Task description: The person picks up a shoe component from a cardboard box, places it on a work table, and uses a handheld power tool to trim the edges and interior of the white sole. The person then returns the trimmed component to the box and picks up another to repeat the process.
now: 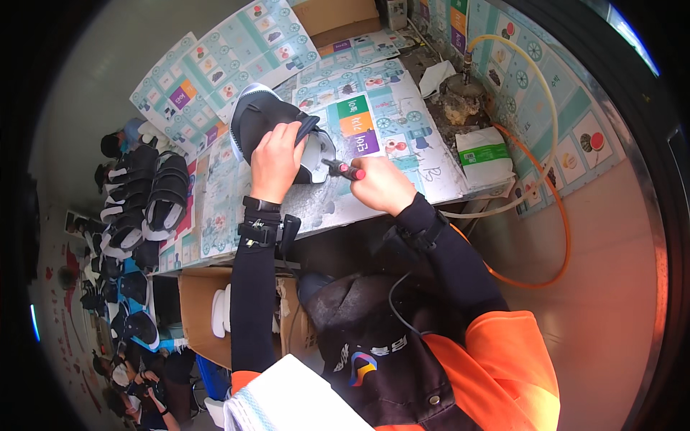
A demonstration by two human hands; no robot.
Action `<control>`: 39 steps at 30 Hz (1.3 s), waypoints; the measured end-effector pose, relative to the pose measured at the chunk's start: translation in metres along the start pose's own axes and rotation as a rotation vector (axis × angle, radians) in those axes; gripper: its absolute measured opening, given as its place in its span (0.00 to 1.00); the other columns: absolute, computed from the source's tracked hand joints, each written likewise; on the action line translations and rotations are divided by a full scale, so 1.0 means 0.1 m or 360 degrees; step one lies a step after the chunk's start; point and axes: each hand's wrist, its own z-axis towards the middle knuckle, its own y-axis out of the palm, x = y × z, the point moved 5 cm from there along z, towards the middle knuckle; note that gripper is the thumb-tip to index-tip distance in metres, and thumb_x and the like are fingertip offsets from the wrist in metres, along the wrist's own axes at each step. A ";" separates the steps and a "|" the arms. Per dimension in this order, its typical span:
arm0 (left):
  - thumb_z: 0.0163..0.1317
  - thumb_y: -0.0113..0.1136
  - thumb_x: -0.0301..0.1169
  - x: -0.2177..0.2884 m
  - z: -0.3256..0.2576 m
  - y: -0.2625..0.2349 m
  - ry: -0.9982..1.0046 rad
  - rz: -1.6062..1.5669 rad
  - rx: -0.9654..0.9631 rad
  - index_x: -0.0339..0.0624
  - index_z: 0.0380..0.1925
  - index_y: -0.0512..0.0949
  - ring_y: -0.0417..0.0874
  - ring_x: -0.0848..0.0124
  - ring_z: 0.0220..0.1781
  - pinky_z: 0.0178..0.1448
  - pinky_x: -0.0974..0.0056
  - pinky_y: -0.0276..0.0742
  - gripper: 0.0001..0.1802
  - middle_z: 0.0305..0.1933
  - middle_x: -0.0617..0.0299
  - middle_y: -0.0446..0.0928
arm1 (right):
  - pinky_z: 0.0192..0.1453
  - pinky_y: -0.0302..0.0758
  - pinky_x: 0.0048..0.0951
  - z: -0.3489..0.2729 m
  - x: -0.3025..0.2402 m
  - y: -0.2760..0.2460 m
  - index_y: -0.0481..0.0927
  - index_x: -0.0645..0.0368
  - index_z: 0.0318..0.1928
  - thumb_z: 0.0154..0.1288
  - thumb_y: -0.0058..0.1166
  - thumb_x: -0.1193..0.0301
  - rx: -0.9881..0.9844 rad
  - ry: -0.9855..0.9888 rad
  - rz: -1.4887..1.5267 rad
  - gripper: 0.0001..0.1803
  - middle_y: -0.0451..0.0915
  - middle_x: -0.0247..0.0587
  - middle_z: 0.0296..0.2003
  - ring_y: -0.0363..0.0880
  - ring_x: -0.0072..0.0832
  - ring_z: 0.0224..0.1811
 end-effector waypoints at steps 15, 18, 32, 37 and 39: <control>0.66 0.62 0.27 -0.48 0.18 -0.26 -0.0431 0.0664 0.0264 0.37 0.55 0.78 0.83 0.55 0.45 0.45 0.57 0.87 0.17 0.49 0.55 0.74 | 0.47 0.77 0.48 -0.18 -0.20 -0.33 0.82 0.67 0.42 0.61 0.61 0.70 -0.0013 0.0081 0.0424 0.13 0.83 0.59 0.32 0.83 0.58 0.39; 0.63 0.73 0.30 -0.31 0.03 -0.16 -0.0560 0.0456 0.0247 0.42 0.67 0.75 0.81 0.52 0.53 0.56 0.52 0.84 0.32 0.54 0.55 0.73 | 0.48 0.78 0.46 -0.18 -0.13 -0.43 0.82 0.67 0.44 0.61 0.62 0.70 0.0038 0.0153 0.0401 0.14 0.83 0.58 0.32 0.83 0.55 0.38; 0.70 0.67 0.34 -0.11 -0.75 0.08 -0.0953 -0.0497 0.0181 0.39 0.48 0.83 0.86 0.42 0.43 0.47 0.45 0.82 0.13 0.41 0.46 0.83 | 0.58 0.78 0.56 0.17 0.13 0.01 0.85 0.67 0.49 0.64 0.48 0.70 0.0052 0.0241 0.0069 0.19 0.85 0.70 0.42 0.82 0.67 0.51; 0.68 0.68 0.32 -0.18 -0.86 0.09 -0.0984 -0.0724 0.0095 0.36 0.47 0.85 0.87 0.46 0.40 0.46 0.49 0.83 0.13 0.39 0.46 0.84 | 0.58 0.78 0.55 0.15 0.06 0.09 0.86 0.68 0.47 0.63 0.48 0.70 -0.0062 0.0208 0.0134 0.19 0.85 0.71 0.41 0.82 0.67 0.50; 0.67 0.70 0.30 -0.20 -0.88 0.08 -0.1006 -0.0822 0.0106 0.34 0.48 0.85 0.88 0.53 0.35 0.44 0.55 0.84 0.13 0.38 0.47 0.85 | 0.58 0.78 0.54 0.17 0.07 0.06 0.86 0.68 0.47 0.61 0.48 0.70 0.0046 0.0230 0.0161 0.19 0.85 0.70 0.41 0.82 0.67 0.50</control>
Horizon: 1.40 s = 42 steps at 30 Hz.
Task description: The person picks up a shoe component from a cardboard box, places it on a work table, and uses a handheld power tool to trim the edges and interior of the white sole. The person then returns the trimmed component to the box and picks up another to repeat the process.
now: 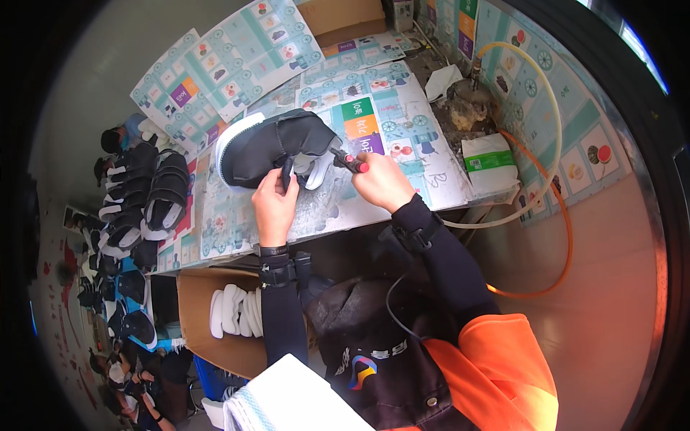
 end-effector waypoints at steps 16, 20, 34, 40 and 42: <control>0.67 0.71 0.26 -0.18 -0.27 -0.01 -0.0216 -0.0167 0.0047 0.31 0.49 0.85 0.89 0.70 0.33 0.41 0.63 0.84 0.13 0.38 0.54 0.87 | 0.50 0.80 0.49 -0.04 -0.09 0.06 0.86 0.68 0.41 0.57 0.56 0.69 -0.0511 -0.0002 0.0069 0.16 0.84 0.67 0.35 0.84 0.63 0.44; 0.67 0.72 0.26 -0.12 -0.26 0.01 -0.0206 -0.0203 0.0049 0.31 0.49 0.85 0.89 0.70 0.33 0.41 0.63 0.84 0.13 0.38 0.54 0.87 | 0.48 0.80 0.47 -0.02 -0.01 0.00 0.86 0.69 0.39 0.56 0.57 0.69 -0.0221 -0.0111 0.0064 0.15 0.84 0.65 0.33 0.83 0.62 0.40; 0.66 0.72 0.30 -0.05 -0.09 0.03 -0.0131 -0.0108 0.0062 0.34 0.48 0.85 0.89 0.63 0.32 0.41 0.60 0.84 0.14 0.36 0.52 0.86 | 0.51 0.78 0.57 0.05 0.05 -0.12 0.85 0.69 0.40 0.64 0.51 0.69 0.0118 -0.0193 -0.0143 0.15 0.83 0.70 0.35 0.81 0.68 0.43; 0.71 0.67 0.33 -0.19 0.05 -0.21 -0.0155 -0.0231 0.0264 0.33 0.41 0.81 0.86 0.56 0.29 0.37 0.53 0.78 0.12 0.31 0.46 0.83 | 0.30 0.78 0.38 -0.07 0.11 -0.12 0.82 0.64 0.42 0.59 0.64 0.70 -0.0280 0.0037 0.0412 0.13 0.82 0.46 0.25 0.82 0.38 0.25; 0.73 0.65 0.33 -0.30 0.12 -0.40 -0.0053 -0.0146 0.0625 0.33 0.39 0.81 0.85 0.54 0.29 0.37 0.53 0.78 0.11 0.30 0.45 0.83 | 0.38 0.79 0.47 -0.04 0.34 -0.40 0.80 0.65 0.44 0.62 0.63 0.71 0.0066 -0.0128 0.0028 0.13 0.82 0.58 0.29 0.83 0.55 0.32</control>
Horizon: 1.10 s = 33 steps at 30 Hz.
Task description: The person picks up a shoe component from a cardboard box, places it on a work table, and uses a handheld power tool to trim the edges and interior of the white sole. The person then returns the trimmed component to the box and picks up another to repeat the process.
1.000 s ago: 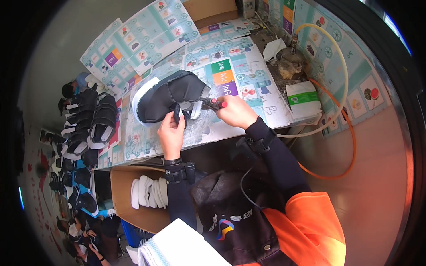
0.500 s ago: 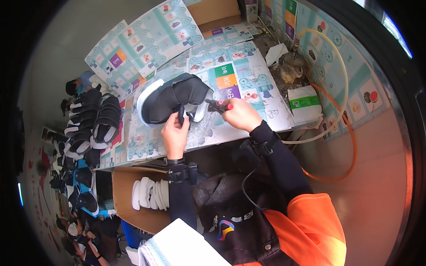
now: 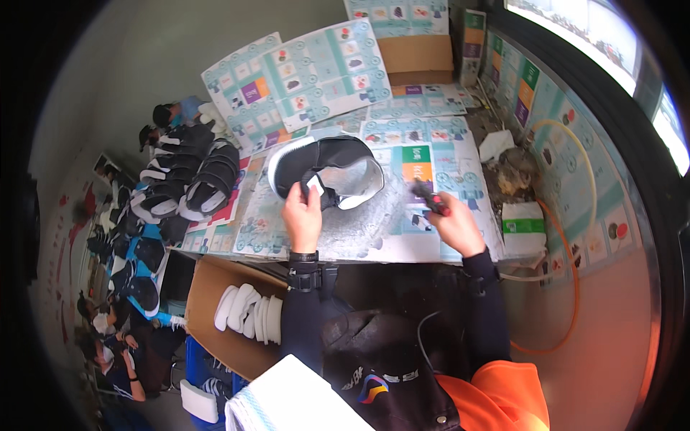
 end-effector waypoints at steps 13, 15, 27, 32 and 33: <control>0.77 0.60 0.28 0.27 -0.14 -0.93 -0.0748 -0.0903 -0.0155 0.30 0.52 0.84 0.84 0.75 0.49 0.59 0.67 0.76 0.12 0.49 0.62 0.87 | 0.75 0.70 0.50 -0.02 -0.14 0.05 0.69 0.76 0.69 0.68 0.67 0.61 0.0609 -0.0464 -0.0386 0.38 0.75 0.65 0.63 0.71 0.59 0.70; 0.78 0.59 0.27 0.32 -0.22 -0.94 -0.0700 -0.0864 -0.0204 0.31 0.53 0.83 0.82 0.76 0.50 0.60 0.66 0.75 0.12 0.49 0.63 0.85 | 0.77 0.69 0.48 -0.09 -0.53 0.25 0.74 0.75 0.67 0.72 0.66 0.51 0.0406 -0.0418 0.0124 0.39 0.77 0.65 0.64 0.73 0.56 0.71; 0.74 0.61 0.28 0.32 -0.37 -1.12 -0.0729 -0.1013 -0.0306 0.32 0.57 0.82 0.87 0.70 0.51 0.60 0.65 0.80 0.16 0.52 0.58 0.86 | 0.54 0.82 0.34 -0.08 -0.51 0.70 0.89 0.72 0.44 0.79 0.60 0.54 -0.0122 -0.0102 0.0914 0.27 0.90 0.58 0.38 0.91 0.43 0.42; 0.74 0.60 0.27 0.31 -0.38 -1.14 -0.0603 -0.0893 -0.0459 0.31 0.57 0.82 0.87 0.70 0.51 0.59 0.65 0.80 0.15 0.51 0.58 0.86 | 0.56 0.81 0.33 0.01 -0.95 0.48 0.90 0.68 0.49 0.75 0.64 0.50 -0.0068 -0.0276 0.0380 0.28 0.91 0.53 0.44 0.91 0.35 0.50; 0.74 0.61 0.27 0.32 -0.39 -1.12 -0.0583 -0.0889 -0.0493 0.31 0.57 0.82 0.87 0.70 0.51 0.59 0.65 0.80 0.15 0.51 0.58 0.86 | 0.50 0.82 0.36 0.10 -0.93 0.51 0.91 0.67 0.43 0.74 0.63 0.48 -0.0046 -0.0235 0.0290 0.28 0.89 0.55 0.35 0.90 0.41 0.41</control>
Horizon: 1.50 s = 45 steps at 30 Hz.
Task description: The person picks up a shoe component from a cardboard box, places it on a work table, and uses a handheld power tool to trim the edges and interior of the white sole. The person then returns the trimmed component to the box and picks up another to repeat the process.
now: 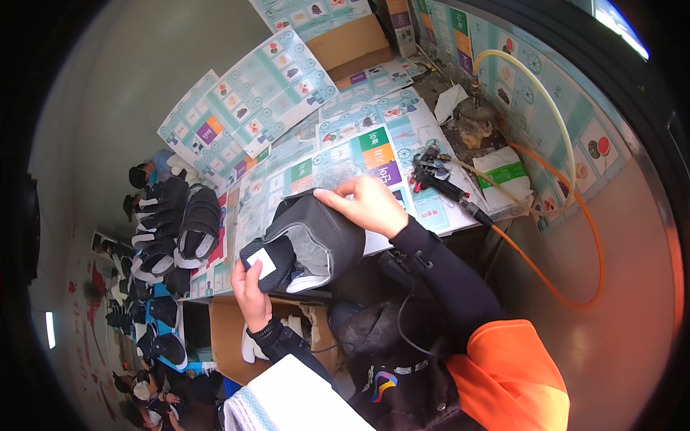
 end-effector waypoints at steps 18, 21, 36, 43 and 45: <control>0.76 0.61 0.36 -0.92 1.49 0.35 -0.0676 -0.0070 -0.0084 0.28 0.47 0.81 0.93 0.57 0.40 0.44 0.60 0.93 0.17 0.42 0.49 0.87 | 0.61 0.75 0.52 -0.02 1.46 -1.00 0.83 0.68 0.39 0.61 0.61 0.72 0.0232 0.0138 -0.1874 0.11 0.82 0.58 0.42 0.79 0.58 0.52; 0.76 0.62 0.38 -1.12 1.58 0.58 -0.0656 -0.0003 -0.0098 0.25 0.45 0.78 0.91 0.58 0.37 0.37 0.57 0.94 0.20 0.39 0.51 0.84 | 0.50 0.82 0.51 -0.23 1.09 -1.00 0.84 0.69 0.41 0.61 0.63 0.70 0.0613 0.0126 -0.1113 0.14 0.87 0.57 0.41 0.86 0.56 0.43; 0.78 0.60 0.40 -1.00 1.58 0.72 -0.0642 0.0266 -0.0115 0.27 0.42 0.76 0.92 0.57 0.31 0.37 0.58 0.93 0.21 0.35 0.49 0.84 | 0.42 0.77 0.34 -1.05 0.56 -0.44 0.83 0.64 0.41 0.55 0.61 0.77 0.0130 0.0100 0.0273 0.11 0.84 0.47 0.29 0.83 0.35 0.32; 0.78 0.60 0.41 -1.05 1.58 0.71 -0.0636 0.0263 -0.0114 0.27 0.42 0.75 0.92 0.57 0.31 0.37 0.59 0.93 0.21 0.35 0.49 0.84 | 0.43 0.77 0.35 -1.19 0.46 -0.44 0.81 0.64 0.41 0.56 0.60 0.78 0.0075 0.0036 0.0359 0.10 0.83 0.47 0.29 0.83 0.37 0.33; 0.78 0.60 0.41 -1.04 1.58 0.72 -0.0641 0.0268 -0.0103 0.27 0.42 0.75 0.92 0.57 0.30 0.36 0.59 0.93 0.21 0.35 0.49 0.84 | 0.45 0.76 0.29 -1.21 0.48 -0.52 0.81 0.64 0.39 0.53 0.59 0.78 0.0282 0.0135 0.0317 0.11 0.82 0.39 0.29 0.81 0.27 0.35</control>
